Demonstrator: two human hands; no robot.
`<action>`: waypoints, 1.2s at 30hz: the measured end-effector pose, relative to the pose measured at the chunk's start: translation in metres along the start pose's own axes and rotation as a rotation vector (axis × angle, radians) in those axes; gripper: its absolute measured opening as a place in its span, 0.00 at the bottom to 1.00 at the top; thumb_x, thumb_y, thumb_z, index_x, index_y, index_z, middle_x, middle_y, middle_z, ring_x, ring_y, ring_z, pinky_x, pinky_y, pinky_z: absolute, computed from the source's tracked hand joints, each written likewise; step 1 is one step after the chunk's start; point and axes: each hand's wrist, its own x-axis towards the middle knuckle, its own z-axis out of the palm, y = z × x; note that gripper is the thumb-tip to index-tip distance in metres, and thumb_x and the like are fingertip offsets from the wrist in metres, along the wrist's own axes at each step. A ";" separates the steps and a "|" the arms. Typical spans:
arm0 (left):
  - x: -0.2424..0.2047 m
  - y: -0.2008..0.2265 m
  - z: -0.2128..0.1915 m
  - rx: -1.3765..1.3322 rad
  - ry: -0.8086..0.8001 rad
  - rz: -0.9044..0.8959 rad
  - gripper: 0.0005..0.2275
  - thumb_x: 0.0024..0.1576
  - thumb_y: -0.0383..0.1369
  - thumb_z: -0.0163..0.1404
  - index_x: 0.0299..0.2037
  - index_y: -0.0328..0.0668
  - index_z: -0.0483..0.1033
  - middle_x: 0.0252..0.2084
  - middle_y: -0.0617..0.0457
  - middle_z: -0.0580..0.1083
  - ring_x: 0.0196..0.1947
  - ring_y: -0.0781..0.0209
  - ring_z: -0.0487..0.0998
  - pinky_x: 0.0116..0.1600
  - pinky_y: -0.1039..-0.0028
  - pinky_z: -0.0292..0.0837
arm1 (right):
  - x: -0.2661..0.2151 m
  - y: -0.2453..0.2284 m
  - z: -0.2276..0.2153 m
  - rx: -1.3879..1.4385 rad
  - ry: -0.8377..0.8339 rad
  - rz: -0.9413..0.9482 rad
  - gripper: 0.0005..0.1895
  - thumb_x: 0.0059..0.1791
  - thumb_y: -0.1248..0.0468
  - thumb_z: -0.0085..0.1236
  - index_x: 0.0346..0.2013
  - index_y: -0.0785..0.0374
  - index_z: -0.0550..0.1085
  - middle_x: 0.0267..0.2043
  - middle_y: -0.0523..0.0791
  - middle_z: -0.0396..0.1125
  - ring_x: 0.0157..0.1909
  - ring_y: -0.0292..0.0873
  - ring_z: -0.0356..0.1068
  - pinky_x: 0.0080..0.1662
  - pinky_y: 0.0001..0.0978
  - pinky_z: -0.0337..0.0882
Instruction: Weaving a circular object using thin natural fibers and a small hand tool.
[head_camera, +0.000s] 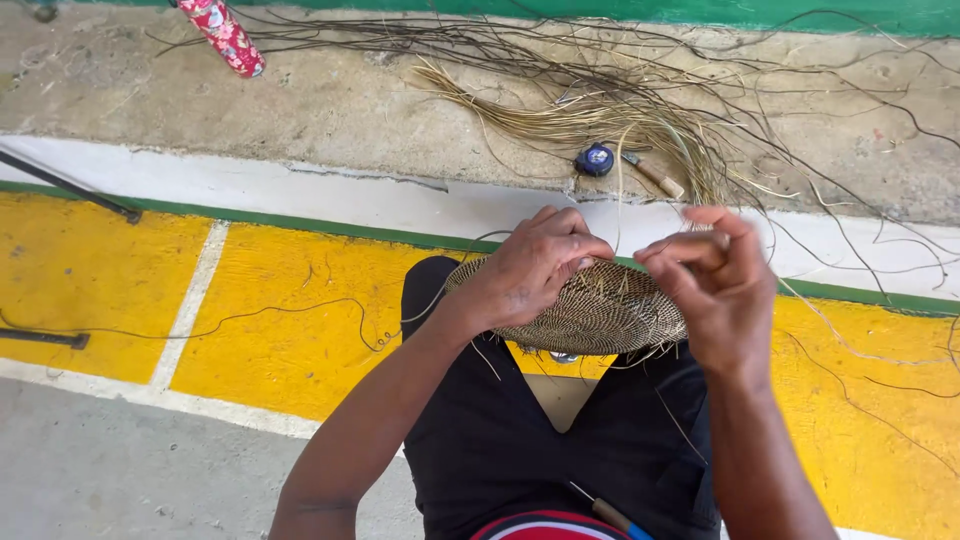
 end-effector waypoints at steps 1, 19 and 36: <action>-0.002 -0.002 0.001 -0.001 -0.001 -0.003 0.09 0.61 0.26 0.51 0.49 0.43 0.80 0.39 0.52 0.71 0.45 0.54 0.72 0.56 0.61 0.66 | -0.006 0.006 0.000 0.001 0.000 0.004 0.21 0.51 0.78 0.59 0.54 0.59 0.66 0.39 0.47 0.74 0.47 0.39 0.76 0.53 0.29 0.76; -0.007 0.000 0.005 -0.022 0.034 0.016 0.12 0.62 0.24 0.50 0.55 0.43 0.78 0.42 0.53 0.70 0.48 0.55 0.72 0.59 0.63 0.67 | -0.016 0.029 0.009 -0.914 -0.054 -0.374 0.13 0.44 0.69 0.73 0.39 0.56 0.78 0.44 0.39 0.72 0.51 0.42 0.68 0.57 0.35 0.65; -0.036 0.023 0.008 0.055 0.137 0.091 0.17 0.58 0.23 0.54 0.56 0.54 0.78 0.42 0.56 0.70 0.45 0.56 0.71 0.56 0.65 0.69 | 0.059 0.028 -0.031 -0.393 -0.740 0.440 0.10 0.52 0.68 0.56 0.48 0.65 0.77 0.43 0.43 0.75 0.46 0.35 0.73 0.50 0.30 0.74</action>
